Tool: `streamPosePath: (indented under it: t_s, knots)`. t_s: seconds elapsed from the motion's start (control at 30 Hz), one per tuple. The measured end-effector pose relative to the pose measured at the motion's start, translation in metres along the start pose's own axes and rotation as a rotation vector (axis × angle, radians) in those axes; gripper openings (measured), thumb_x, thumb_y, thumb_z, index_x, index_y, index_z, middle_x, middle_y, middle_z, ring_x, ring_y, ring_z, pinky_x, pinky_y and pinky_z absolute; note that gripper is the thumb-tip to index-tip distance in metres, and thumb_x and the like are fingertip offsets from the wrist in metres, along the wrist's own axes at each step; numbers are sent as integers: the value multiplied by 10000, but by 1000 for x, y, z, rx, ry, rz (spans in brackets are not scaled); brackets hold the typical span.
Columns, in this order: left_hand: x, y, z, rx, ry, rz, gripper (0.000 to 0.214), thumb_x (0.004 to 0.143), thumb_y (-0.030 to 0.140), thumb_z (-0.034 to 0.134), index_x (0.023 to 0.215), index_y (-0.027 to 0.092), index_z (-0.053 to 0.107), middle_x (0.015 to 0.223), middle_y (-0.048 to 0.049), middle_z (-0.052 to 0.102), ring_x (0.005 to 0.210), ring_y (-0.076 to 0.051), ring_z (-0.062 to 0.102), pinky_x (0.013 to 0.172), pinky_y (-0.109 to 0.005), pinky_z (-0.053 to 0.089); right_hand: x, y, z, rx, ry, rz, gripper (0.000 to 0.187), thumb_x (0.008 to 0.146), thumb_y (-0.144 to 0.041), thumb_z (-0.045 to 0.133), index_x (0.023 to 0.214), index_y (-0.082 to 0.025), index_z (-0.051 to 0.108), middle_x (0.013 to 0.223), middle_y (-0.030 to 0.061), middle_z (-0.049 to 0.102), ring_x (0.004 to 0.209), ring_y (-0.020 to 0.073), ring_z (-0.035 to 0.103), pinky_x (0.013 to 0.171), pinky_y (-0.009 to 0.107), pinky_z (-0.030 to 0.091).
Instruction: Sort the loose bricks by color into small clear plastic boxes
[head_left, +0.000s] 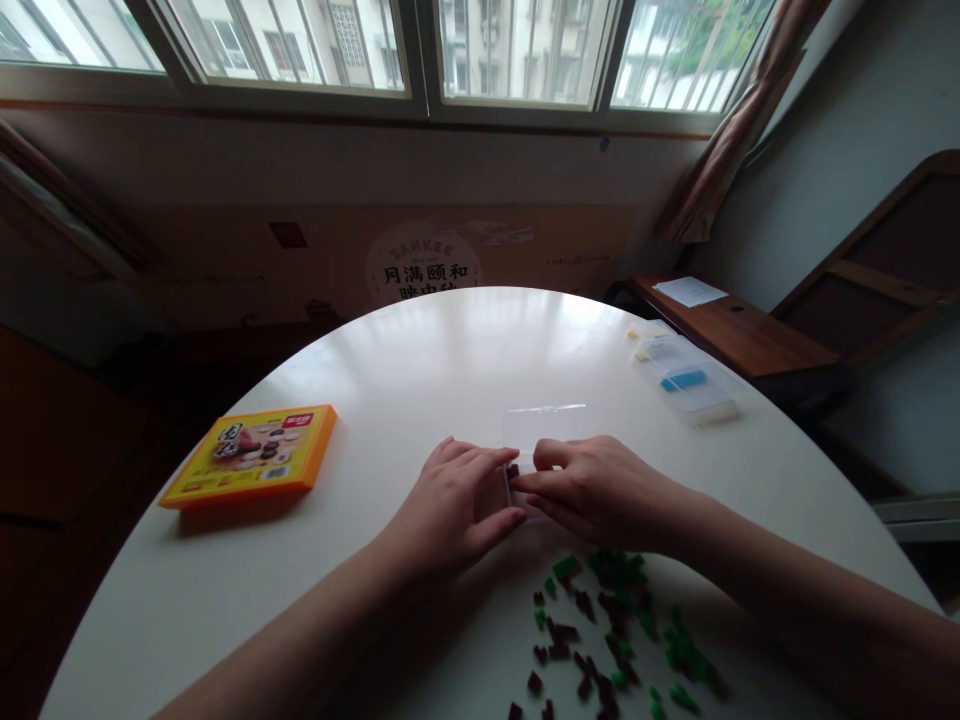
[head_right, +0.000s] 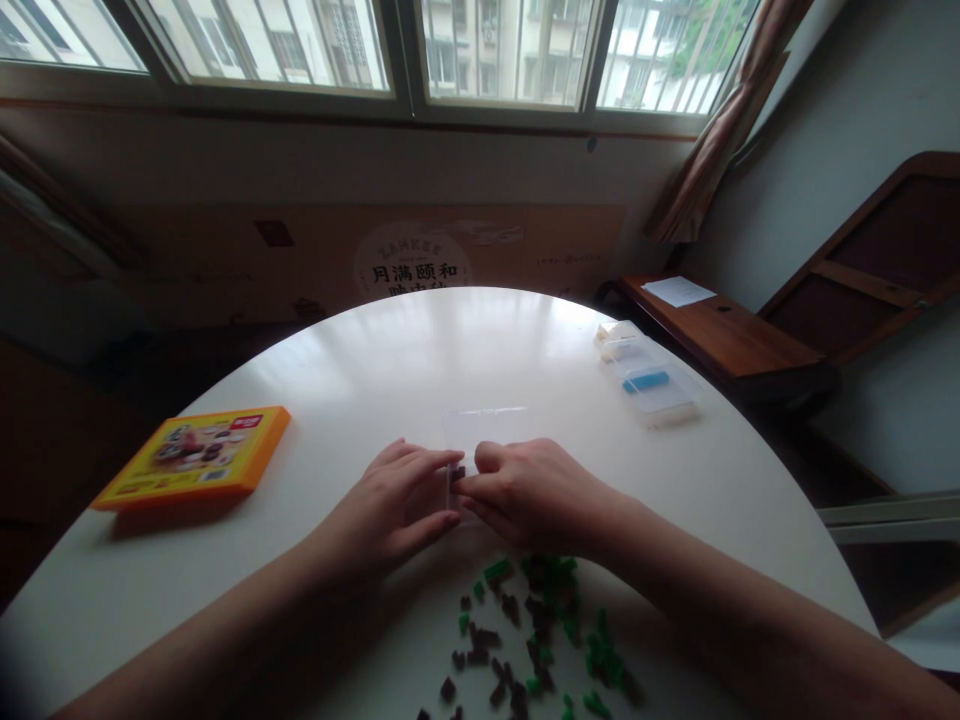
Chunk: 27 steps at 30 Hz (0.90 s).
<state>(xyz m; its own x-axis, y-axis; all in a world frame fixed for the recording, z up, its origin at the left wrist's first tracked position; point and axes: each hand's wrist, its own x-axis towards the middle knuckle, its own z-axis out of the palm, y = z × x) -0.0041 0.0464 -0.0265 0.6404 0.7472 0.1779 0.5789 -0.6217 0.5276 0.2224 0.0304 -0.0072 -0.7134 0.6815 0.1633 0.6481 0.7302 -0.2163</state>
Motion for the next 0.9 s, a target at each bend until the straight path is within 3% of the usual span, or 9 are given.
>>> streamPosePath:
  t_s: [0.23, 0.4, 0.9]
  knots:
    - [0, -1, 0, -1, 9, 9, 477, 827, 389, 668, 1264, 230, 561, 1145, -79, 691, 1044, -271, 580, 1040, -503, 362, -2, 1, 0, 1, 35, -6, 243, 962, -328, 483, 1075, -269, 689, 864, 15, 602, 651, 112, 495, 575, 266, 313]
    - [0, 0, -1, -2, -5, -3, 497, 821, 400, 672, 1271, 220, 560, 1152, -82, 689, 1054, -274, 575, 1044, -502, 362, -1, 4, 1, 7, 98, 76, 249, 946, -280, 482, 1056, -234, 701, 868, 30, 602, 679, 124, 520, 593, 270, 342]
    - [1, 1, -1, -5, 4, -10, 500, 810, 394, 683, 1266, 227, 563, 1130, -83, 697, 1042, -278, 582, 1034, -503, 364, 2, 4, 4, -28, 51, 87, 247, 948, -311, 482, 959, -230, 715, 817, 25, 584, 624, 116, 470, 564, 272, 293]
